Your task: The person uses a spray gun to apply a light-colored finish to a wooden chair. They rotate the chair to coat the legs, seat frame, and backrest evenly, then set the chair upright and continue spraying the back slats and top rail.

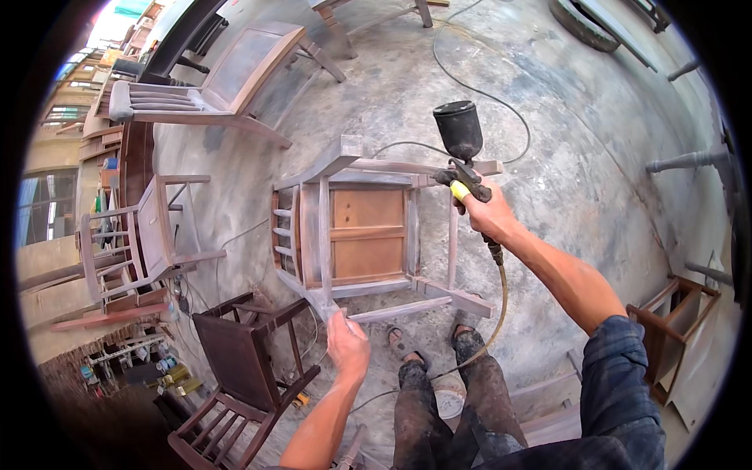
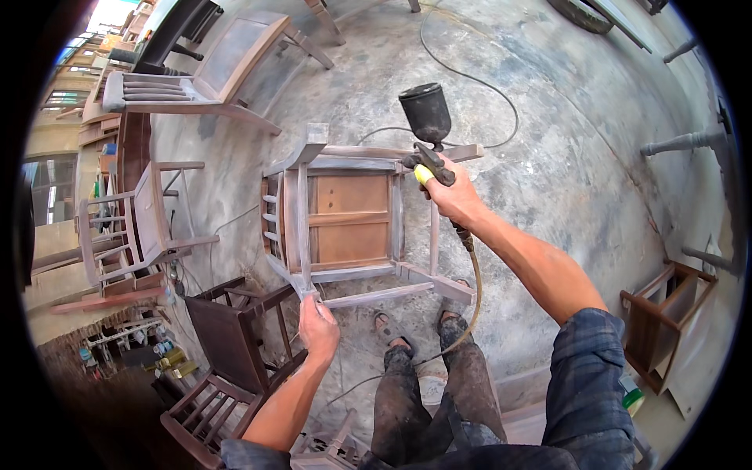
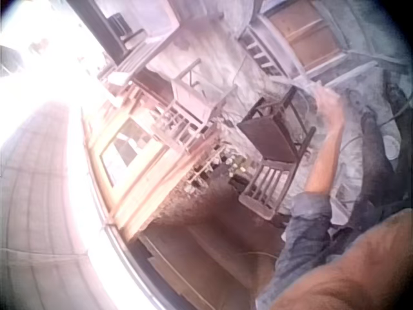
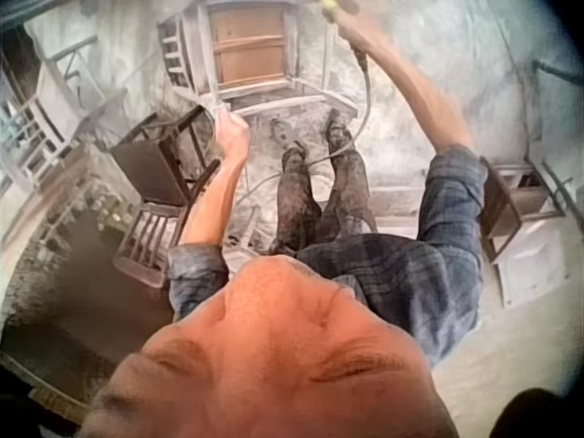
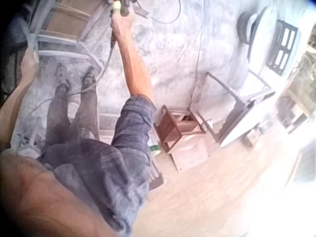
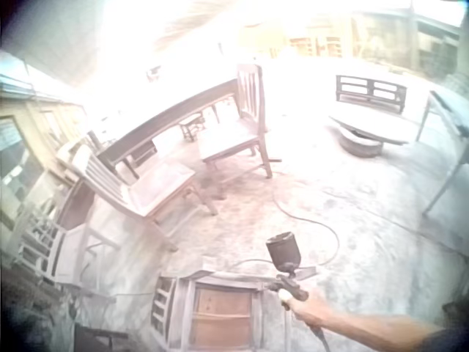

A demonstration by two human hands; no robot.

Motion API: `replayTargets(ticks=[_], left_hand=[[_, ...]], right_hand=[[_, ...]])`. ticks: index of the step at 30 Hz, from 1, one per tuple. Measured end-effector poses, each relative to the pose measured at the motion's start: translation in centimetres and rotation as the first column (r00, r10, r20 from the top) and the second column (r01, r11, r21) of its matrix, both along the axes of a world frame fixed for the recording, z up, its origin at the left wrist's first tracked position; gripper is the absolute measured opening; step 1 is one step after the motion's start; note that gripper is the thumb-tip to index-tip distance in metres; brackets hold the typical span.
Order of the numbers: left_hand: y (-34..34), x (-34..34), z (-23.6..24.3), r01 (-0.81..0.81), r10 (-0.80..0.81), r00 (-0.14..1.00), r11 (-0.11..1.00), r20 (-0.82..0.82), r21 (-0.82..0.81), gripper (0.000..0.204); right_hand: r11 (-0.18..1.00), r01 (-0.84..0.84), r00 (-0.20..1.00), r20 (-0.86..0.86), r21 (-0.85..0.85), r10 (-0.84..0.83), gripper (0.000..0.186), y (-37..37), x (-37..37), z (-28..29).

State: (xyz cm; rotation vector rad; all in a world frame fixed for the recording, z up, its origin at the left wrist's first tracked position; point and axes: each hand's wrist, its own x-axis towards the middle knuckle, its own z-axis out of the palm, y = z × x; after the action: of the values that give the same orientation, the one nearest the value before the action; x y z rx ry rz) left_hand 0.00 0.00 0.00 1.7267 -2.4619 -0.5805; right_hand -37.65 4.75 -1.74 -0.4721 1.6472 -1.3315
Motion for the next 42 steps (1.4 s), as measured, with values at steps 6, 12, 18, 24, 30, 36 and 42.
replayTargets(ticks=[6, 12, 18, 24, 30, 36, 42], left_hand=[[-0.6, -0.1, -0.1, 0.001, -0.003, 0.999, 0.999, -0.032, -0.054, 0.032], [0.5, -0.1, 0.0, 0.001, -0.001, 1.000, 1.000, -0.018, 0.004, 0.031], [0.3, -0.1, 0.2, 0.010, -0.010, 1.000, 1.000, -0.007, 0.008, 0.032], [0.1, -0.2, 0.7, 0.017, -0.017, 1.000, 1.000, -0.015, 0.013, 0.033], [0.0, -0.3, 0.7, 0.024, -0.023, 0.999, 1.000, -0.022, 0.018, 0.031], [-0.2, -0.2, 0.7, 0.049, -0.049, 0.999, 0.999, -0.022, -0.004, 0.029], [-0.2, -0.1, 0.4, 0.045, -0.045, 0.999, 0.998, -0.020, 0.035, 0.030]], right_hand=[[0.997, -0.012, 0.995, 0.100, -0.080, 0.020, 0.025, -2.8, 1.1, 3.0], [0.997, 0.058, 0.997, 0.047, -0.051, -0.055, 0.025, -1.5, 1.2, 1.6], [0.984, 0.172, 0.985, -0.005, 0.051, -0.172, 0.026, 1.4, 0.2, -3.4], [0.959, 0.270, 0.963, -0.036, 0.085, -0.268, 0.020, 3.6, 0.5, -6.7], [0.937, 0.332, 0.935, -0.171, 0.113, -0.310, 0.031, 5.3, 1.3, -9.9], [0.884, 0.463, 0.850, -0.312, 0.059, -0.424, 0.048, 5.5, 4.5, -13.3], [0.877, 0.480, 0.852, -0.236, -0.002, -0.467, 0.049, 4.1, 9.2, -13.0]])
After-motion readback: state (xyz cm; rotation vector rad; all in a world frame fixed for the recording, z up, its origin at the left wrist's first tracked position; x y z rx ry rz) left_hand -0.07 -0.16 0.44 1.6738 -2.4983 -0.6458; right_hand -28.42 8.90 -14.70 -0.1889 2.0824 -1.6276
